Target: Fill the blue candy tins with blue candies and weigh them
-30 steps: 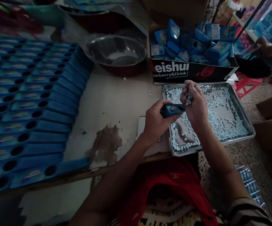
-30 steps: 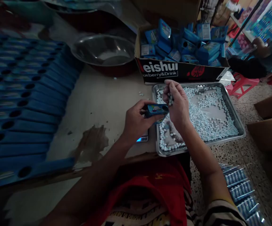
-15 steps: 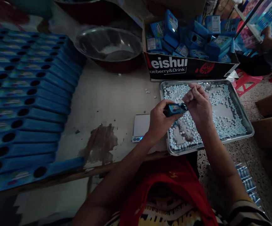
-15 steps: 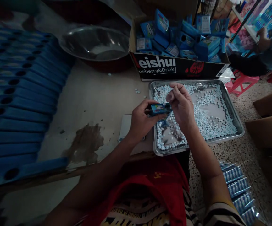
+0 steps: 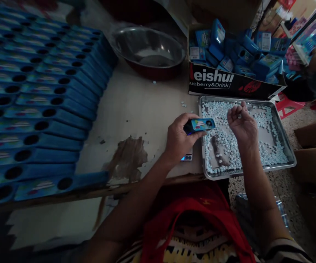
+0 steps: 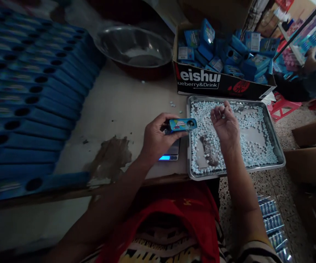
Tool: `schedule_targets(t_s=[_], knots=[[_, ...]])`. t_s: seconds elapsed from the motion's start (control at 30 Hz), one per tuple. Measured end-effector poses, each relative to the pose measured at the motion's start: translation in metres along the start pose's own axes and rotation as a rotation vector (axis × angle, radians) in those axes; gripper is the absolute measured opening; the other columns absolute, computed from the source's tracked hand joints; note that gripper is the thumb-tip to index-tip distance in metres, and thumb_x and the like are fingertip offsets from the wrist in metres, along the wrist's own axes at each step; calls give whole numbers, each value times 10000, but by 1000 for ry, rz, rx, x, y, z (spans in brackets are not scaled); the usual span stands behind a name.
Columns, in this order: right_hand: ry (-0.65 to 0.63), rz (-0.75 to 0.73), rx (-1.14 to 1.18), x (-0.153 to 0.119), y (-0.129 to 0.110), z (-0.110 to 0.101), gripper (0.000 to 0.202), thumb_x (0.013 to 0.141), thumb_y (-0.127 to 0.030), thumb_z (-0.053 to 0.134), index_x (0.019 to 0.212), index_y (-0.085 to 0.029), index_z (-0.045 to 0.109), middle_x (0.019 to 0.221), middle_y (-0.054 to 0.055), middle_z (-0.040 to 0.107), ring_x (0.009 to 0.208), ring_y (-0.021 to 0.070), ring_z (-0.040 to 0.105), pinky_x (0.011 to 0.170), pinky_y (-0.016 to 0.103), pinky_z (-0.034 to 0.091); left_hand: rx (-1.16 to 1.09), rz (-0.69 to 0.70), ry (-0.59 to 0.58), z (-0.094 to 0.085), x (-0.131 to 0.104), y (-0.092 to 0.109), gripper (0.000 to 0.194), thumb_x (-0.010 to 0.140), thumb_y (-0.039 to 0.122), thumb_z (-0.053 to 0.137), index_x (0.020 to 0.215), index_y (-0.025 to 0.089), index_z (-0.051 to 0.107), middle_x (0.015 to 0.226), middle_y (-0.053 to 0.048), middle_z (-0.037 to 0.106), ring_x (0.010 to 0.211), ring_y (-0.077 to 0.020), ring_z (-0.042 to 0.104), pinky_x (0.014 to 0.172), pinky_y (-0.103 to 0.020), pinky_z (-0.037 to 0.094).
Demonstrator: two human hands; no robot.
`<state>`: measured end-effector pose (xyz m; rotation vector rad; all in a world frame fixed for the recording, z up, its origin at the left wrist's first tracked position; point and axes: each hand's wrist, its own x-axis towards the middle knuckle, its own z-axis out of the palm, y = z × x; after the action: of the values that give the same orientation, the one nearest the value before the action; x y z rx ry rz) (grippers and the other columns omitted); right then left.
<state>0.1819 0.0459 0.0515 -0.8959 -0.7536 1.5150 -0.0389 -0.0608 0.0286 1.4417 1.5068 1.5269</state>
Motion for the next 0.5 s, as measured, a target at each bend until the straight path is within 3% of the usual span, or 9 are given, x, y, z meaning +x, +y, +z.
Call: schedule_targets(t_s=[0.13, 0.23, 0.3, 0.4, 0.43, 0.5], knots=[[54, 113, -455, 2, -5, -44, 392, 748, -431, 969, 1007, -250, 739, 825, -43, 693, 684, 94, 618, 619, 206, 515, -89, -155, -31, -44, -9, -12, 446, 720, 284, 1011, 1084, 243, 757, 969, 13, 777, 870, -185, 722, 824, -294, 595], [-40, 180, -903, -6, -9, -75, 477, 698, -574, 956, 914, -197, 758, 743, -20, 661, 643, 106, 550, 603, 239, 435, -218, -252, -59, -61, -16, -33, 525, 650, 375, 1037, 1061, 235, 743, 951, 9, 768, 854, -185, 716, 794, -285, 599], [-126, 138, -1170, -12, -12, -86, 475, 788, -635, 869, 916, -190, 765, 738, 10, 679, 673, 149, 580, 656, 290, 467, -264, -279, -52, -63, -20, -48, 553, 620, 416, 1047, 1038, 233, 736, 941, 6, 767, 848, -189, 717, 799, -297, 612], [-312, -98, -1567, -22, -16, -90, 461, 1015, -629, 668, 1093, -193, 792, 1035, 128, 807, 967, 283, 729, 889, 428, 577, -308, -267, -68, -63, -26, -61, 591, 607, 433, 1062, 1073, 242, 752, 1012, -33, 800, 911, -232, 758, 868, -369, 653], [-414, -180, -1700, -25, -17, -90, 479, 1060, -624, 627, 1218, -201, 786, 1221, 169, 808, 1150, 341, 729, 1006, 495, 574, -318, -249, -74, -65, -27, -63, 636, 593, 437, 1072, 1115, 250, 760, 1078, -60, 815, 981, -262, 777, 925, -412, 663], [-627, -295, -1931, -33, -21, -95, 625, 1069, -679, 620, 1510, -240, 674, 1587, 212, 658, 1479, 437, 580, 1177, 624, 497, -316, -211, -69, -74, -31, -63, 758, 570, 451, 1088, 1228, 270, 758, 1224, -106, 818, 1160, -322, 781, 1067, -508, 642]])
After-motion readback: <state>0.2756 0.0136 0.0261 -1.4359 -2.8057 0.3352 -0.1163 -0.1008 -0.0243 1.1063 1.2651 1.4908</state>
